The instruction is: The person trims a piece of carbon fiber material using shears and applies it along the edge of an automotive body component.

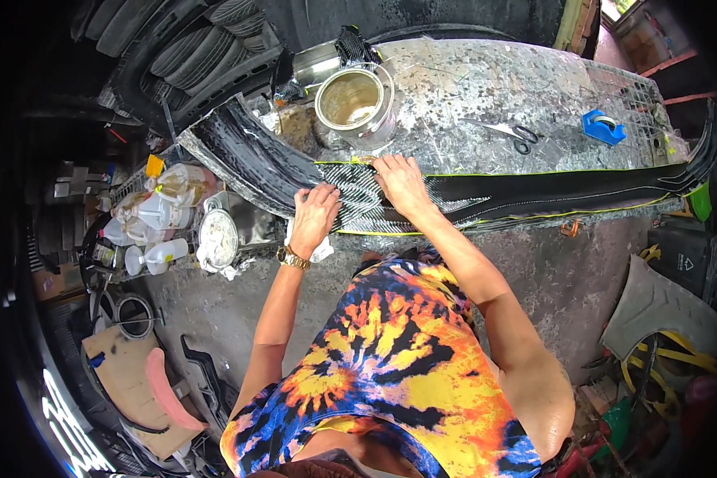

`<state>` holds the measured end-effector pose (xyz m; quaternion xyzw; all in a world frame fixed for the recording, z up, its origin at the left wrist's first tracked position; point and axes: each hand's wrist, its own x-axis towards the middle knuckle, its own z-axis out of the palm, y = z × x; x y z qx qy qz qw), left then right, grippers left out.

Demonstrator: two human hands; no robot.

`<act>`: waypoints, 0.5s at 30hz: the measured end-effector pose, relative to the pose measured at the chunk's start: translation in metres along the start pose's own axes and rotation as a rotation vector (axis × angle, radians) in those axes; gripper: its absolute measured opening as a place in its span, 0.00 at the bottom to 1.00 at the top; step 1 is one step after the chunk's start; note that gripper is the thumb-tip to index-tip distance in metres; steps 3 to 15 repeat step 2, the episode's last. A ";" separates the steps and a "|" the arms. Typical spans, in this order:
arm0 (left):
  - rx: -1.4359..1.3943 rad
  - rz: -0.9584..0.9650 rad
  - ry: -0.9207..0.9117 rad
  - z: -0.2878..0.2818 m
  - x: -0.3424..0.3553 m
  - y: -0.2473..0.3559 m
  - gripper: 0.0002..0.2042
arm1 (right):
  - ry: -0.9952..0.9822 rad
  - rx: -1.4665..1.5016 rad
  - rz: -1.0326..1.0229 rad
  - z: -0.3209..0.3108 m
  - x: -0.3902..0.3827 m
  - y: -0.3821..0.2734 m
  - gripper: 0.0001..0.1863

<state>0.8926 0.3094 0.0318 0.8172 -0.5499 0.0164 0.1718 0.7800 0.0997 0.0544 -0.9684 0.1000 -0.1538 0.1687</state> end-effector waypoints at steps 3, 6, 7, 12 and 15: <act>0.018 -0.028 -0.027 -0.002 0.001 0.001 0.14 | 0.028 0.026 -0.003 -0.003 -0.002 0.002 0.14; 0.018 -0.028 -0.027 -0.002 0.001 0.001 0.14 | 0.028 0.026 -0.003 -0.003 -0.002 0.002 0.14; 0.018 -0.028 -0.027 -0.002 0.001 0.001 0.14 | 0.028 0.026 -0.003 -0.003 -0.002 0.002 0.14; 0.018 -0.028 -0.027 -0.002 0.001 0.001 0.14 | 0.028 0.026 -0.003 -0.003 -0.002 0.002 0.14; 0.018 -0.028 -0.027 -0.002 0.001 0.001 0.14 | 0.028 0.026 -0.003 -0.003 -0.002 0.002 0.14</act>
